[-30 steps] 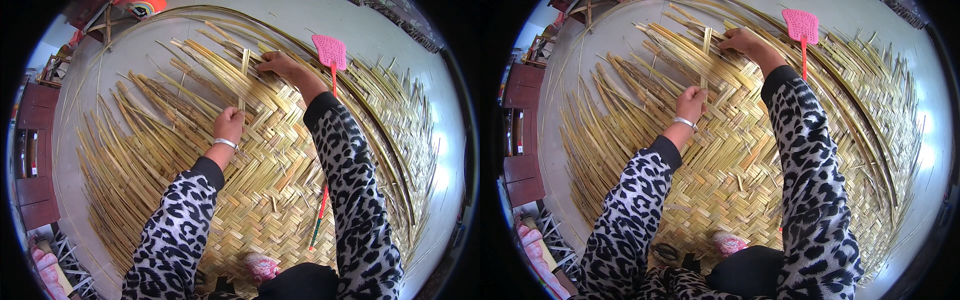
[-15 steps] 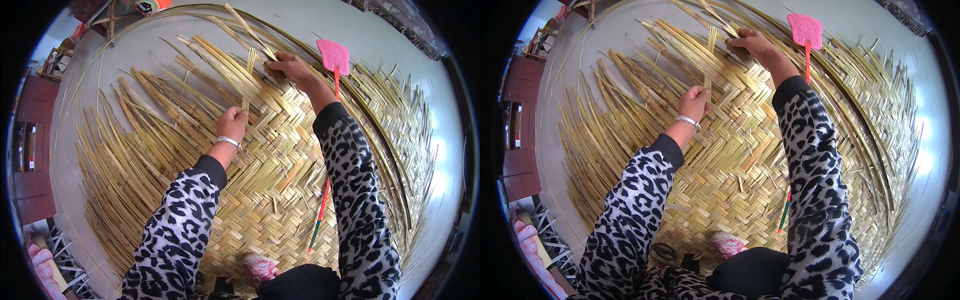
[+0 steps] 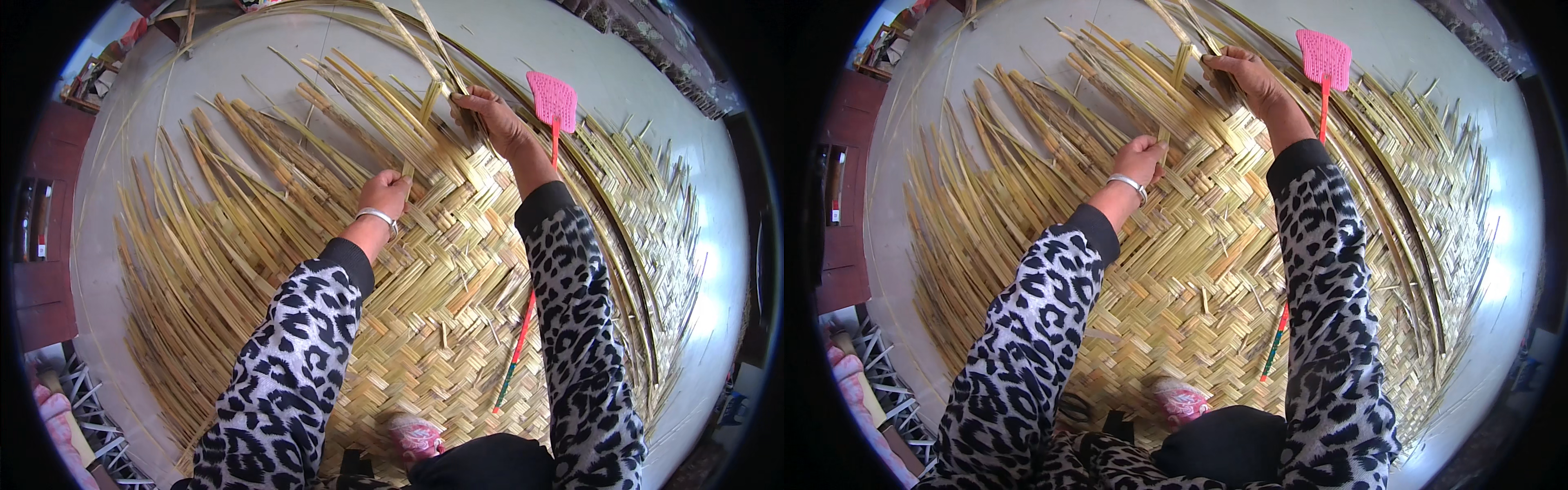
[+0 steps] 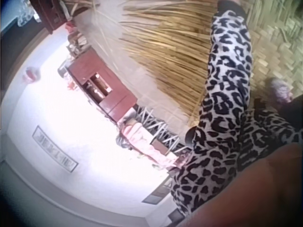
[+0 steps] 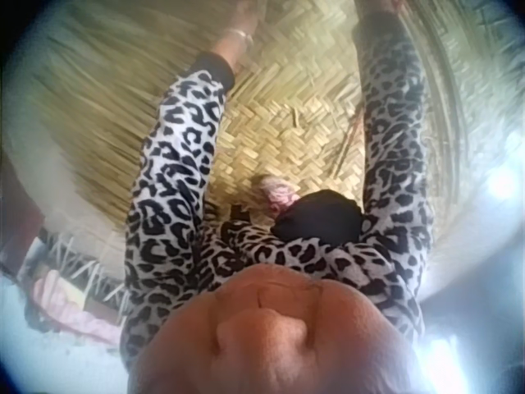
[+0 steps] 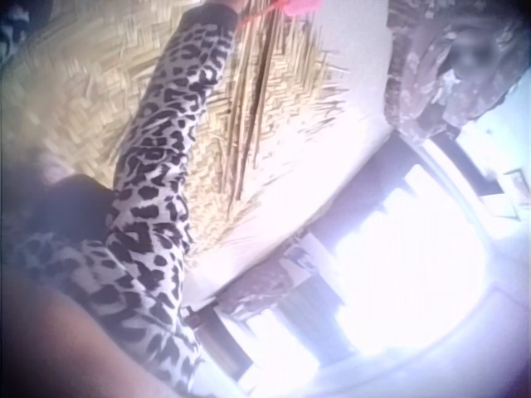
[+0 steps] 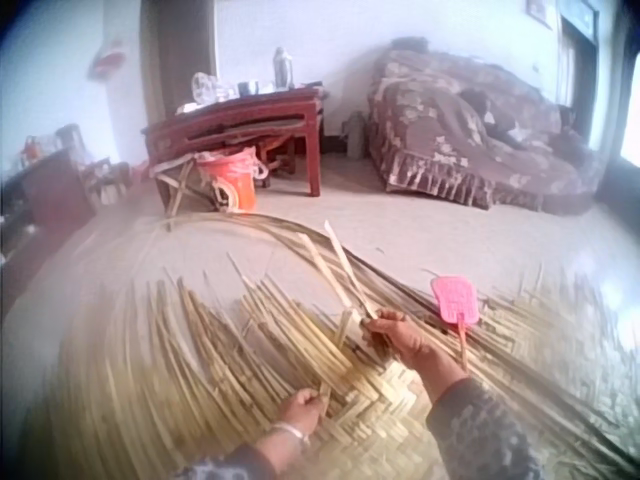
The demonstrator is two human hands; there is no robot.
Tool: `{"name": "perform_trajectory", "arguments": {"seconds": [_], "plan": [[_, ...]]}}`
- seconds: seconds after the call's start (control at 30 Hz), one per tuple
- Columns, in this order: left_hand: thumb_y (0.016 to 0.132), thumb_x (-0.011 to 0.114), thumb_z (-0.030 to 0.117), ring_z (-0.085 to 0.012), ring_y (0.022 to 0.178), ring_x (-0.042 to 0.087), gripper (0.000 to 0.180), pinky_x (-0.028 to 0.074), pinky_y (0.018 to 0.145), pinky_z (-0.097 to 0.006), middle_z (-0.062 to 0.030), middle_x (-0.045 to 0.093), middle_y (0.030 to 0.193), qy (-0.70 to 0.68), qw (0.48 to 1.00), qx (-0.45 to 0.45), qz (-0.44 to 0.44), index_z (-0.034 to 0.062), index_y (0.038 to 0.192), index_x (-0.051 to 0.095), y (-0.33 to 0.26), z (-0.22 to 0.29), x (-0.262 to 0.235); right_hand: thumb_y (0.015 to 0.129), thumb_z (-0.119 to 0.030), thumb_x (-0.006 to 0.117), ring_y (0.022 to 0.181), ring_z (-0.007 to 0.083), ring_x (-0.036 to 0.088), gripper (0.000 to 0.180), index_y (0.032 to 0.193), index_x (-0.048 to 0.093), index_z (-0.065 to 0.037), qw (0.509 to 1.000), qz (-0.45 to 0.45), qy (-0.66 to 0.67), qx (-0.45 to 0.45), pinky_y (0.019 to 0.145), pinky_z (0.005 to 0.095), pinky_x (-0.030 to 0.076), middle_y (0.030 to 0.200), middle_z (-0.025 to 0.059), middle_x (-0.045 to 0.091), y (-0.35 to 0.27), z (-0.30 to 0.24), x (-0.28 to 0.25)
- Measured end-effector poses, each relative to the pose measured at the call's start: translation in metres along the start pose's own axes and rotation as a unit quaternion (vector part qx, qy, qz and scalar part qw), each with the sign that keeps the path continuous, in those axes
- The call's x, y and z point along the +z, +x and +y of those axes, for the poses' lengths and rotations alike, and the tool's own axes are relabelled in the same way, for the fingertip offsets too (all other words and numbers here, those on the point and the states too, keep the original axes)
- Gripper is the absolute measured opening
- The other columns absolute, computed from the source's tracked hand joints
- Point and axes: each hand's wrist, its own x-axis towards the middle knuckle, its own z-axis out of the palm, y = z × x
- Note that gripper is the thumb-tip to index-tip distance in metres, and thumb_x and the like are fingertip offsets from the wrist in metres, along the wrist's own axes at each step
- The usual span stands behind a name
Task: The person sits on the floor and weaves thin bamboo strips by hand into a large mat. They interlace the strips in a regular pattern, occasionally using scissors to trim excess material.
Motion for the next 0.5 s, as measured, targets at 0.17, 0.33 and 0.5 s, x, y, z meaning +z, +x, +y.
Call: {"name": "perform_trajectory", "arguments": {"seconds": [0.17, 0.33, 0.5], "plan": [[0.09, 0.067, 0.019, -0.0079, 0.048, 0.053, 0.014, 0.041, 0.042, -0.024, 0.002, 0.056, 0.07, -0.015, 1.0, 0.004, -0.005, 0.0057, 0.092, 0.063, 0.002, -0.002, 0.0, 0.088, -0.022, 0.069, 0.072, 0.0099, 0.062, 0.015, 0.085, 0.06, -0.01, 1.0, -0.002, 0.006, -0.005, 0.069, 0.0244, 0.05, 0.08, 0.0024, 0.065, -0.003, -0.002, 0.002], [0.09, 0.067, 0.019, -0.0088, 0.049, 0.052, 0.017, 0.042, 0.046, -0.024, 0.0011, 0.056, 0.068, -0.027, 0.999, 0.045, 0.012, 0.0034, 0.093, 0.064, -0.001, -0.009, 0.001, 0.088, -0.023, 0.07, 0.068, 0.0093, 0.059, 0.017, 0.084, 0.061, -0.009, 0.999, 0.026, -0.033, 0.006, 0.064, 0.0238, 0.047, 0.078, 0.0029, 0.065, 0.006, 0.004, 0.003], [0.089, 0.066, 0.02, -0.0104, 0.051, 0.054, 0.019, 0.043, 0.049, -0.027, -0.0005, 0.058, 0.066, -0.04, 0.995, 0.081, 0.028, 0.0009, 0.094, 0.065, -0.005, -0.016, 0.002, 0.086, -0.027, 0.073, 0.062, 0.0072, 0.056, 0.022, 0.082, 0.062, -0.007, 0.998, 0.036, -0.046, -0.009, 0.055, 0.0227, 0.042, 0.074, 0.0018, 0.066, 0.016, 0.016, 0.004]]}}
